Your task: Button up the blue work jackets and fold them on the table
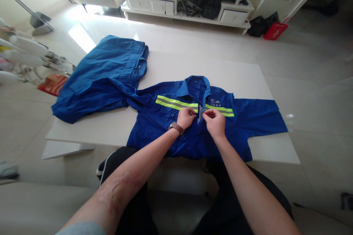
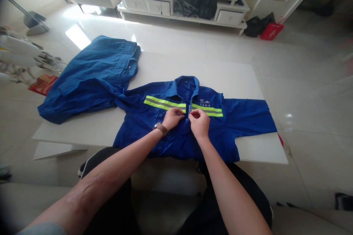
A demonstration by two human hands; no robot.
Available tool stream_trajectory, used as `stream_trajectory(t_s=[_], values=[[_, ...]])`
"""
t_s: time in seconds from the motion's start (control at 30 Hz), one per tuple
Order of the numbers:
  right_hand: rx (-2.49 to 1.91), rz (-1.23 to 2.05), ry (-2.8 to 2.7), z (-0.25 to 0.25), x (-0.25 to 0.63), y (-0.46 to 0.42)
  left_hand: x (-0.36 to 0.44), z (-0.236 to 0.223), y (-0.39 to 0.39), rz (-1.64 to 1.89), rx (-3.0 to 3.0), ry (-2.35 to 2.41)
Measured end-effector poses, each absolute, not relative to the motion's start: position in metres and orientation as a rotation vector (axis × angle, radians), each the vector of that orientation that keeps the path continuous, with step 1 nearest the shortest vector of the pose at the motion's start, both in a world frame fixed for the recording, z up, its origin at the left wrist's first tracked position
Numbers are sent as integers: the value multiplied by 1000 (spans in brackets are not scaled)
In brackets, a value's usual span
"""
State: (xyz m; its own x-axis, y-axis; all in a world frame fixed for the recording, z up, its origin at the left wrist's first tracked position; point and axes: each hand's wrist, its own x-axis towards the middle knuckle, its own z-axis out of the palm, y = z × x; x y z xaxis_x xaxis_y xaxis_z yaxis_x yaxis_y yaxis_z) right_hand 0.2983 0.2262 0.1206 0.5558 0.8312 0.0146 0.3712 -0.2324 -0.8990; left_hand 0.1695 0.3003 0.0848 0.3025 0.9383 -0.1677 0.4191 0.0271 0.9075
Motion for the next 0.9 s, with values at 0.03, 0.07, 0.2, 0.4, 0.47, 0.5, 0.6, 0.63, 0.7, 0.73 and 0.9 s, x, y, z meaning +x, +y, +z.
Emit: stream_trajectory(t_s=[0.03,0.07,0.2,0.4,0.47,0.5,0.6,0.63,0.7,0.73,0.9], values=[[-1819,612,-985,120,299,226,171,85,300,649,1578,1277],[-1807,628,-989,120,299,226,172,85,299,650,1565,1259],[-1777,674,-1029,119,296,228,174,87,301,697,1431,1133],[-1779,709,-1067,120,290,231,169,90,304,716,1271,1038],[-1797,701,-1082,121,290,232,167,92,303,712,1250,1019],[-1803,690,-1092,121,290,232,166,92,303,709,1243,1013],[-1810,659,-1126,122,289,232,164,93,304,699,1233,993],[-1813,654,-1137,122,289,232,164,93,304,696,1236,986],[-1818,650,-1155,121,288,232,164,93,304,699,1244,979],[-1819,646,-1162,121,287,232,164,93,305,703,1247,980],[-1831,626,-1204,120,287,231,163,93,306,699,1256,967]])
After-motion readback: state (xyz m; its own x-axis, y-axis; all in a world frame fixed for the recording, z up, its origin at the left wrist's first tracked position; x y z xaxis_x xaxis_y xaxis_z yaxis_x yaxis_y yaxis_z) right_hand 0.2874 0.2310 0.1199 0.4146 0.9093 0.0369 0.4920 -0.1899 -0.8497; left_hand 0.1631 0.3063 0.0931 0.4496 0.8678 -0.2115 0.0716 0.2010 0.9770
